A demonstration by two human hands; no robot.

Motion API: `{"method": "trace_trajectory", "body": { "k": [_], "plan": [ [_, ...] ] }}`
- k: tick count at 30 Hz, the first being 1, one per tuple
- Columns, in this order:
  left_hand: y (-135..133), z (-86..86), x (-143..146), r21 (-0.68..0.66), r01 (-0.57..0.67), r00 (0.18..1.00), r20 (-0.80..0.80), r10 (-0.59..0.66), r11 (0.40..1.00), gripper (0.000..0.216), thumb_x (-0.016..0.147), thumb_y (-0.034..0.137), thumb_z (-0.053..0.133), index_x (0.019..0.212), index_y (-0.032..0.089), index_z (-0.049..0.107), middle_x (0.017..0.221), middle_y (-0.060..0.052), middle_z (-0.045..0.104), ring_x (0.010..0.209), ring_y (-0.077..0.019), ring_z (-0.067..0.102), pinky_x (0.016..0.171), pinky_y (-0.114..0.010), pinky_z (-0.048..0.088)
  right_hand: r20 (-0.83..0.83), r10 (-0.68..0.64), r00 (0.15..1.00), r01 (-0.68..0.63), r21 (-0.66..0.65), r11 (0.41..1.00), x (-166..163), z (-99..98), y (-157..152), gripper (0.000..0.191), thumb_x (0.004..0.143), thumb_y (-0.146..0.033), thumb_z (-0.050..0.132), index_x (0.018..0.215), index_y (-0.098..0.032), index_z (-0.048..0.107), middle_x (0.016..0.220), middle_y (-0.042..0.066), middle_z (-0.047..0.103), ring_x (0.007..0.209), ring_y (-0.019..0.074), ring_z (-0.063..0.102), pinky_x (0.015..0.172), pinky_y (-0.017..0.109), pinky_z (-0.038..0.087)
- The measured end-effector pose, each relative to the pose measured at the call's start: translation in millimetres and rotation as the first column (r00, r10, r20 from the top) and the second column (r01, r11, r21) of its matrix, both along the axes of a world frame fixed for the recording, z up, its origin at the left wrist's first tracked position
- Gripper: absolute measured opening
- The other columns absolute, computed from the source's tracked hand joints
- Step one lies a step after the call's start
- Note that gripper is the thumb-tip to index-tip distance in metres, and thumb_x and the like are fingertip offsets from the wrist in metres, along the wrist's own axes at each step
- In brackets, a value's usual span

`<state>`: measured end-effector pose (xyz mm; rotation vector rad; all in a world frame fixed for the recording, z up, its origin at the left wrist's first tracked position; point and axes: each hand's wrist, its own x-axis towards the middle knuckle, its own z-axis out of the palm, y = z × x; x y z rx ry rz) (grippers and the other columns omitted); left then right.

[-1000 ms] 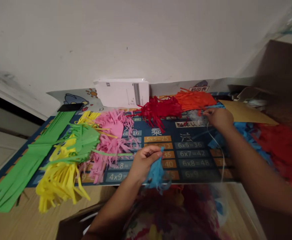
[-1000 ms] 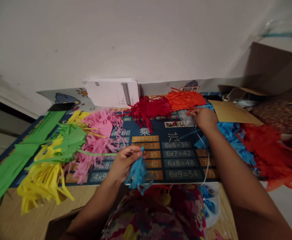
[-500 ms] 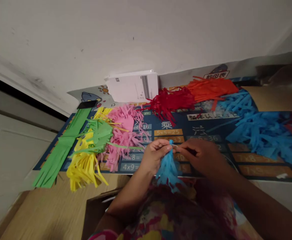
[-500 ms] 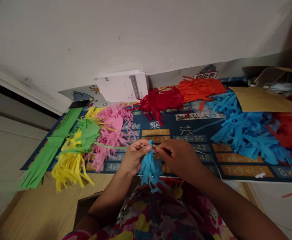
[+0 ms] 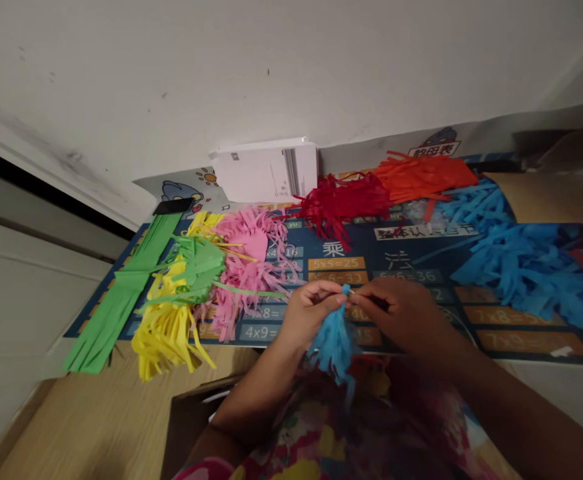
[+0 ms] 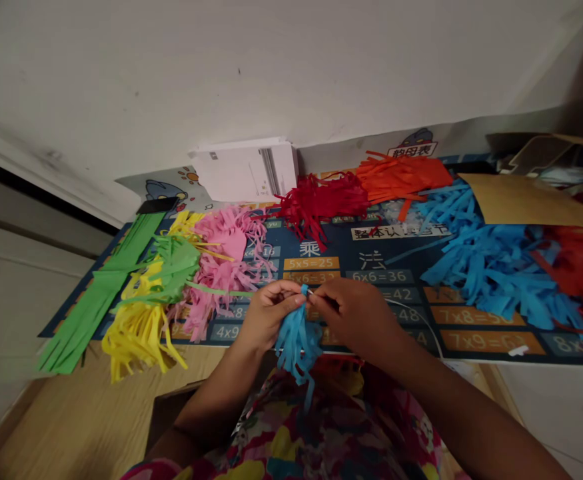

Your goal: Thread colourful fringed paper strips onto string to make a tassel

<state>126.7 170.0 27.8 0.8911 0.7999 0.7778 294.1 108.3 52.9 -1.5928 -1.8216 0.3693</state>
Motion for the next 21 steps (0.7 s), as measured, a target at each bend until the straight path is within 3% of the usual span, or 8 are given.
{"method": "trace_trajectory", "body": {
  "k": [5, 9, 11, 14, 16, 18, 21],
  "plan": [
    [-5.4, 1.5, -1.2, 0.300, 0.013, 0.991, -0.131, 0.027, 0.954, 0.029, 0.069, 0.033, 0.085, 0.082, 0.016, 0.064, 0.071, 0.001, 0.070, 0.063, -0.0096, 0.064, 0.062, -0.020, 0.050, -0.101, -0.009, 0.995, -0.002, -0.109, 0.994, 3.1, -3.3, -4.3, 0.017, 0.090, -0.037, 0.062, 0.086, -0.021, 0.067, 0.078, 0.002, 0.071, 0.069, 0.0172, 0.064, 0.061, 0.027, 0.043],
    [-14.8, 2.9, -2.5, 0.502, 0.003, 0.963, -0.235, 0.133, 0.865, 0.030, 0.075, 0.028, 0.080, 0.088, 0.020, 0.054, 0.082, -0.001, 0.072, 0.076, -0.0136, 0.071, 0.072, -0.024, 0.055, -0.243, -0.075, 0.967, 0.023, -0.213, 0.977, 2.9, -3.0, -8.8, 0.032, 0.084, -0.042, 0.067, 0.107, -0.020, 0.062, 0.081, 0.002, 0.070, 0.067, 0.0177, 0.065, 0.059, 0.027, 0.046],
    [-19.8, 1.4, -4.1, 0.648, 0.051, 0.934, -0.301, 0.194, 0.760, 0.026, 0.080, 0.028, 0.076, 0.092, 0.021, 0.054, 0.085, -0.001, 0.072, 0.080, -0.0149, 0.072, 0.076, -0.027, 0.057, -0.240, -0.034, 0.970, -0.019, -0.216, 0.976, 0.6, -2.6, -10.7, 0.023, 0.090, -0.039, 0.058, 0.103, -0.021, 0.064, 0.084, 0.003, 0.072, 0.072, 0.0184, 0.066, 0.062, 0.027, 0.047],
    [-25.0, -3.1, -5.2, 0.839, 0.180, 0.872, -0.378, 0.310, 0.513, 0.016, 0.088, 0.026, 0.068, 0.096, 0.022, 0.055, 0.088, -0.002, 0.072, 0.081, -0.0156, 0.072, 0.075, -0.028, 0.057, -0.132, 0.015, 0.991, -0.041, -0.195, 0.980, -4.7, -2.5, -14.4, 0.023, 0.095, -0.034, 0.049, 0.089, -0.021, 0.067, 0.081, 0.004, 0.072, 0.072, 0.0194, 0.066, 0.063, 0.028, 0.045],
    [-27.5, -6.1, -3.8, 0.892, 0.258, 0.846, -0.394, 0.359, 0.370, 0.012, 0.091, 0.026, 0.064, 0.097, 0.021, 0.055, 0.088, -0.003, 0.072, 0.080, -0.0164, 0.072, 0.072, -0.028, 0.057, 0.003, -0.012, 1.000, 0.012, -0.171, 0.985, -4.5, -0.8, -18.2, 0.026, 0.096, -0.034, 0.047, 0.086, -0.020, 0.067, 0.081, 0.006, 0.072, 0.072, 0.0211, 0.065, 0.063, 0.030, 0.044],
    [-30.8, -7.7, -1.2, 0.906, 0.321, 0.826, -0.411, 0.385, 0.277, 0.009, 0.093, 0.027, 0.062, 0.096, 0.021, 0.056, 0.086, -0.003, 0.072, 0.078, -0.0175, 0.072, 0.069, -0.029, 0.057, 0.074, -0.053, 0.996, 0.063, -0.141, 0.988, 5.0, 3.8, -24.1, 0.029, 0.097, -0.035, 0.046, 0.082, -0.020, 0.067, 0.083, 0.008, 0.071, 0.074, 0.0221, 0.065, 0.063, 0.031, 0.044],
    [-39.2, -5.7, -0.8, 0.884, 0.425, 0.807, -0.467, 0.360, 0.194, 0.008, 0.097, 0.027, 0.056, 0.095, 0.020, 0.060, 0.088, -0.005, 0.073, 0.083, -0.0194, 0.071, 0.072, -0.031, 0.057, -0.024, -0.212, 0.977, 0.210, -0.054, 0.976, 40.2, 14.0, -38.5, 0.037, 0.099, -0.045, 0.044, 0.084, -0.024, 0.070, 0.077, 0.006, 0.069, 0.070, 0.0203, 0.064, 0.062, 0.033, 0.044]
  ]
}}
